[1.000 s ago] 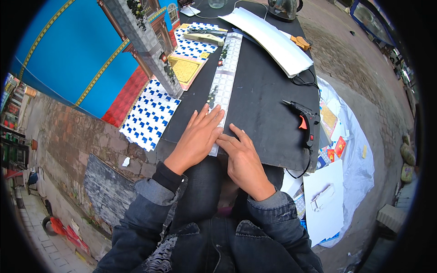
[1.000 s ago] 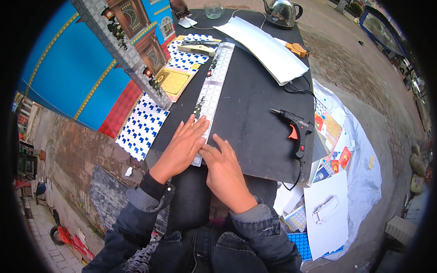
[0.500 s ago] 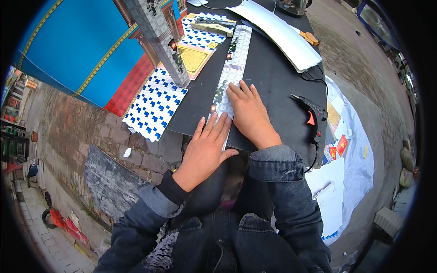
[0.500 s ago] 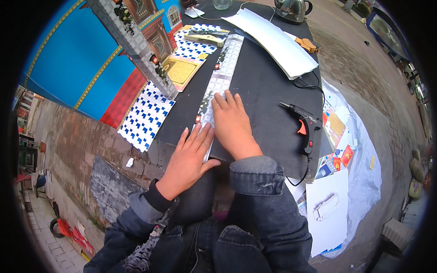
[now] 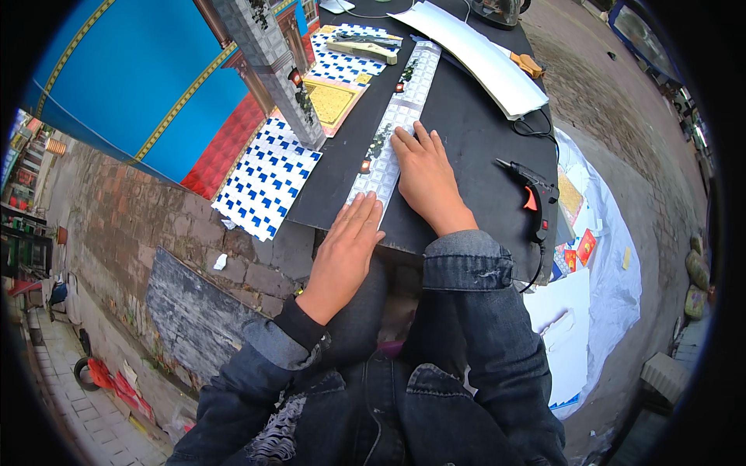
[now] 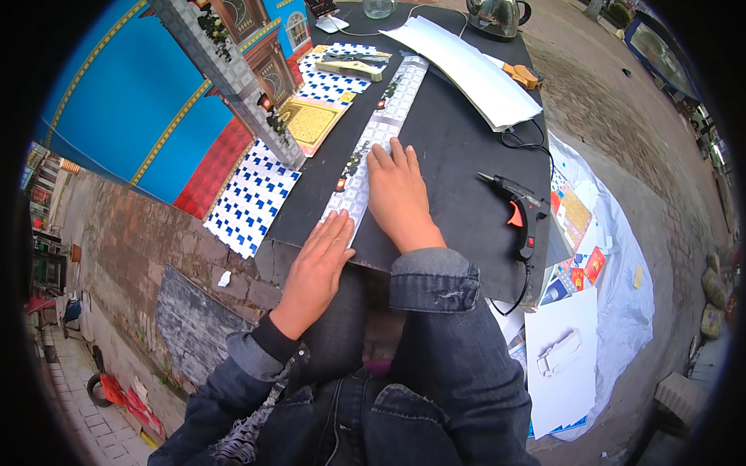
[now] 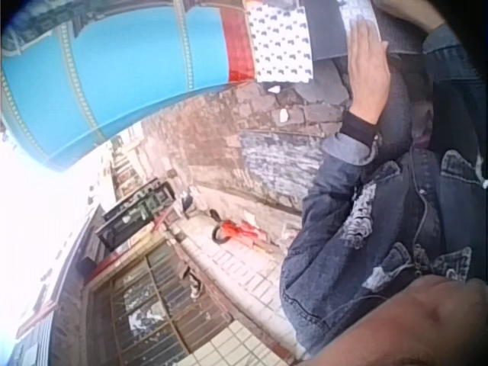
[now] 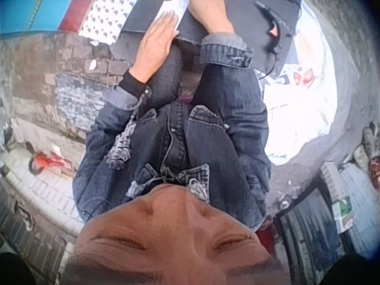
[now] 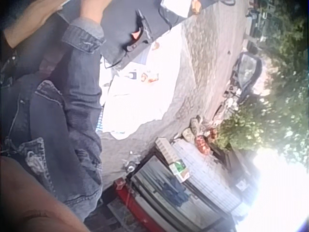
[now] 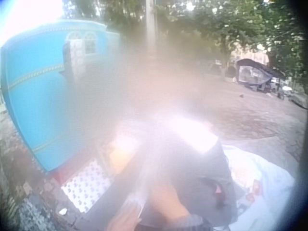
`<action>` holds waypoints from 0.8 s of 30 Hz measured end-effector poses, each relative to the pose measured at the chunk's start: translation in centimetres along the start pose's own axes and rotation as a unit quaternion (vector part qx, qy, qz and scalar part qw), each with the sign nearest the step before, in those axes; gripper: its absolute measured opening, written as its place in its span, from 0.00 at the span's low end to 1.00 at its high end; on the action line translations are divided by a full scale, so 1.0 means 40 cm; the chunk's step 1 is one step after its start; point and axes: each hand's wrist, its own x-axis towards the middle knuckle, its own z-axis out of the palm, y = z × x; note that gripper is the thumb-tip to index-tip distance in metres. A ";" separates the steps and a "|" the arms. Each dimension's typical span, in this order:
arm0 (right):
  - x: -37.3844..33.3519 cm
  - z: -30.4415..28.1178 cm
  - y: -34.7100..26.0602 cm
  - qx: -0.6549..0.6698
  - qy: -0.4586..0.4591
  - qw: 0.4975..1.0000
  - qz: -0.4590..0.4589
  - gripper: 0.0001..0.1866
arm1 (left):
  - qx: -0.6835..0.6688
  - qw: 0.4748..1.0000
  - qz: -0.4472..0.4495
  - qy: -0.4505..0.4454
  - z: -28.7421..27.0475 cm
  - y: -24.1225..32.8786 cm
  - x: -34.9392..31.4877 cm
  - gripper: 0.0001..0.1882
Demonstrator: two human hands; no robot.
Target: The person folds a printed paper sheet into a long strip, then uses a hot glue gun to apply adhesive along the edges and joins the ends to form a column. The finished column is placed upright on a partially built paper model of a building.
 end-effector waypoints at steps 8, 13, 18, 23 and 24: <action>-0.195 -0.077 -0.093 0.062 -0.035 0.995 -0.074 0.33 | 0.042 0.997 -0.031 -0.057 -0.015 0.036 -0.007 0.46; -0.237 -0.109 -0.128 0.009 -0.048 0.995 -0.083 0.31 | 0.035 0.996 -0.033 -0.073 -0.024 0.039 0.000 0.50; -0.090 -0.079 -0.063 -0.057 -0.019 0.997 -0.047 0.26 | 0.033 0.997 -0.032 -0.067 -0.013 0.037 -0.003 0.52; 0.067 -0.002 0.049 -0.071 0.008 0.997 0.015 0.26 | 0.040 0.997 -0.024 -0.067 -0.006 0.033 -0.008 0.53; 0.066 0.006 0.057 -0.058 -0.007 0.998 0.016 0.27 | 0.038 0.997 -0.021 -0.061 -0.006 0.032 -0.008 0.53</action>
